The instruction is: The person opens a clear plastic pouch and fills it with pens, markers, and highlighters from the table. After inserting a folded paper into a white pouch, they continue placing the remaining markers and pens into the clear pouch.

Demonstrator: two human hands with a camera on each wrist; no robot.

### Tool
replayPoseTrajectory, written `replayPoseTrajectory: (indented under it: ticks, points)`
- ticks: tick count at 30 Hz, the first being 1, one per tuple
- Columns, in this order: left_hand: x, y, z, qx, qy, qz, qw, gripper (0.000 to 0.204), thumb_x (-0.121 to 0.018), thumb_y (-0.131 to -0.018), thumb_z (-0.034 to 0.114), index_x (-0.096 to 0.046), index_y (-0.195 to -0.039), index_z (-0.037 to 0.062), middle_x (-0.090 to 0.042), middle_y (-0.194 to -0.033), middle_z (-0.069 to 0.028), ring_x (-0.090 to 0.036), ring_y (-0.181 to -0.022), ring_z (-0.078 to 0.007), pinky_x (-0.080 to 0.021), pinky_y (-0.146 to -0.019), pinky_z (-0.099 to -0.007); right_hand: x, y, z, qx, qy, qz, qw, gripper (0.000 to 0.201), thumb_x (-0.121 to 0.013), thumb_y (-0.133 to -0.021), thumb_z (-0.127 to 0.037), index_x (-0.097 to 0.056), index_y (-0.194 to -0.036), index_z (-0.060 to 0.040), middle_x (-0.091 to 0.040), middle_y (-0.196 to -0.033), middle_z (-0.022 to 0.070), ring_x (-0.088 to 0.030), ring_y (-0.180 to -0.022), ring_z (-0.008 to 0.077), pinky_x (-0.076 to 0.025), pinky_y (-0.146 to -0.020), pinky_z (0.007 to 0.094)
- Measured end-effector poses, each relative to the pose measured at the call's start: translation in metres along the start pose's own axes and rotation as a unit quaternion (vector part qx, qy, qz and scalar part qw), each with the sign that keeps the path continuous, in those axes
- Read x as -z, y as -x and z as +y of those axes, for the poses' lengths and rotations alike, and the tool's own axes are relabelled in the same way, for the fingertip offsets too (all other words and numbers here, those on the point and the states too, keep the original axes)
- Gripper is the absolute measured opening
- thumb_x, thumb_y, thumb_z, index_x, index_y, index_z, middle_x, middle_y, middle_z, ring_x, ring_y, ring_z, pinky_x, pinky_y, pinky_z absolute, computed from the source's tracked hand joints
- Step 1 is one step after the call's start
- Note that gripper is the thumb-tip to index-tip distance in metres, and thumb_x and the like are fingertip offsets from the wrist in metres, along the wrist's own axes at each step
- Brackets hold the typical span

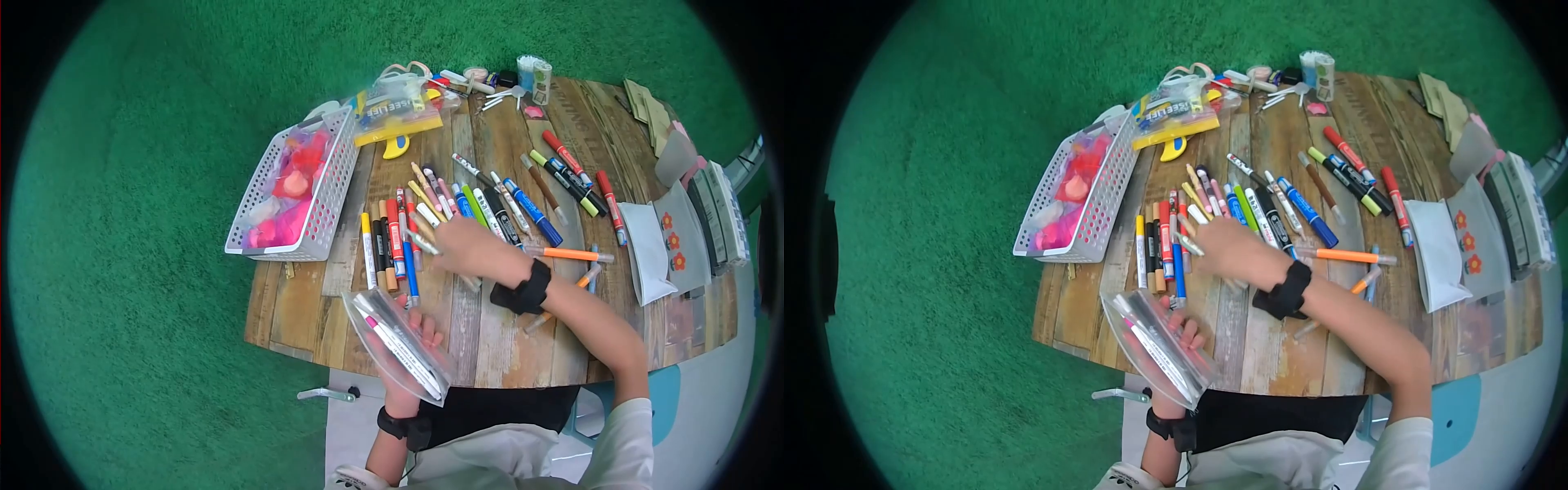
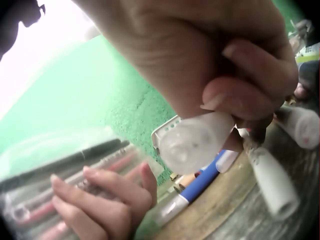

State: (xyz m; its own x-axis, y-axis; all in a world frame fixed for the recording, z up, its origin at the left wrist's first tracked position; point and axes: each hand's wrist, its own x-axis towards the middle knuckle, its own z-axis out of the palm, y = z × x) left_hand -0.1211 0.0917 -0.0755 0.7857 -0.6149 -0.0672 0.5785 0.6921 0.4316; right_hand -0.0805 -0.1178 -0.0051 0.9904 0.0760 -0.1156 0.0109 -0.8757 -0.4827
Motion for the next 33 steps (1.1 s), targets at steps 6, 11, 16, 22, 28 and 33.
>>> replayPoseTrajectory:
  ticks: [6, 11, 16, 22, 28, 33]
  points:
    - [-0.007, 0.004, 0.000, -0.020, 0.021, 0.024, 0.999, 0.069, -0.051, -0.087, 0.062, -0.041, -0.133, 0.0115, -0.042, -0.087, -0.0019, -0.040, -0.073, -0.0157, -0.036, -0.069, -0.0306, 0.061, 0.027, -0.020, 0.028, -0.222, -0.056, 0.973, 0.027, -0.060, -0.083, -0.021, -0.060, -0.086, 0.0055, -0.062, -0.063, 0.0127, -0.062, -0.050, 0.0210, -0.050, -0.053, 0.0340]
    - [0.001, 0.010, -0.009, -0.064, -0.024, 0.021, 0.997, 0.059, -0.040, -0.097, 0.050, -0.034, -0.140, 0.0095, -0.049, -0.115, -0.0066, -0.050, -0.103, -0.0221, -0.042, -0.090, -0.0391, 0.063, 0.057, -0.067, 0.137, -0.297, -0.059, 0.943, 0.027, -0.058, -0.085, -0.023, -0.058, -0.084, 0.0042, -0.059, -0.059, 0.0122, -0.059, -0.048, 0.0210, -0.047, -0.050, 0.0338]
    - [-0.023, 0.011, -0.012, -0.110, -0.128, 0.094, 0.981, 0.058, -0.028, -0.102, 0.048, -0.023, -0.147, 0.0118, -0.039, -0.142, -0.0102, -0.039, -0.131, -0.0250, -0.031, -0.111, -0.0429, 0.043, 0.064, -0.078, 0.180, -0.190, -0.013, 0.965, 0.031, -0.061, -0.080, -0.024, -0.060, -0.087, 0.0056, -0.056, -0.061, 0.0228, -0.057, -0.060, 0.0385, -0.045, -0.059, 0.0437]
    - [-0.021, 0.005, -0.015, -0.111, -0.089, 0.123, 0.982, 0.052, -0.033, -0.101, 0.044, -0.030, -0.144, 0.0153, -0.041, -0.142, -0.0056, -0.041, -0.131, -0.0225, -0.033, -0.109, -0.0430, 0.020, 0.061, -0.065, 0.207, -0.080, 0.056, 0.974, 0.026, -0.065, -0.078, -0.020, -0.062, -0.086, 0.0047, -0.057, -0.062, 0.0221, -0.060, -0.064, 0.0380, -0.047, -0.061, 0.0440]
    - [-0.022, 0.005, -0.016, -0.101, -0.098, 0.108, 0.984, 0.053, -0.032, -0.102, 0.041, -0.027, -0.146, 0.0136, -0.037, -0.146, -0.0068, -0.037, -0.134, -0.0238, -0.028, -0.112, -0.0440, 0.013, 0.061, -0.069, 0.172, -0.009, 0.158, 0.972, 0.030, -0.069, -0.078, -0.020, -0.061, -0.092, 0.0053, -0.061, -0.068, 0.0194, -0.064, -0.069, 0.0364, -0.050, -0.061, 0.0430]
    - [-0.021, 0.006, -0.016, -0.105, -0.096, 0.105, 0.984, 0.052, -0.032, -0.102, 0.040, -0.026, -0.146, 0.0127, -0.037, -0.146, -0.0071, -0.035, -0.135, -0.0240, -0.026, -0.113, -0.0444, 0.023, 0.062, -0.075, 0.107, 0.009, 0.122, 0.987, 0.033, -0.070, -0.078, -0.020, -0.059, -0.096, 0.0044, -0.061, -0.069, 0.0184, -0.064, -0.070, 0.0358, -0.050, -0.061, 0.0431]
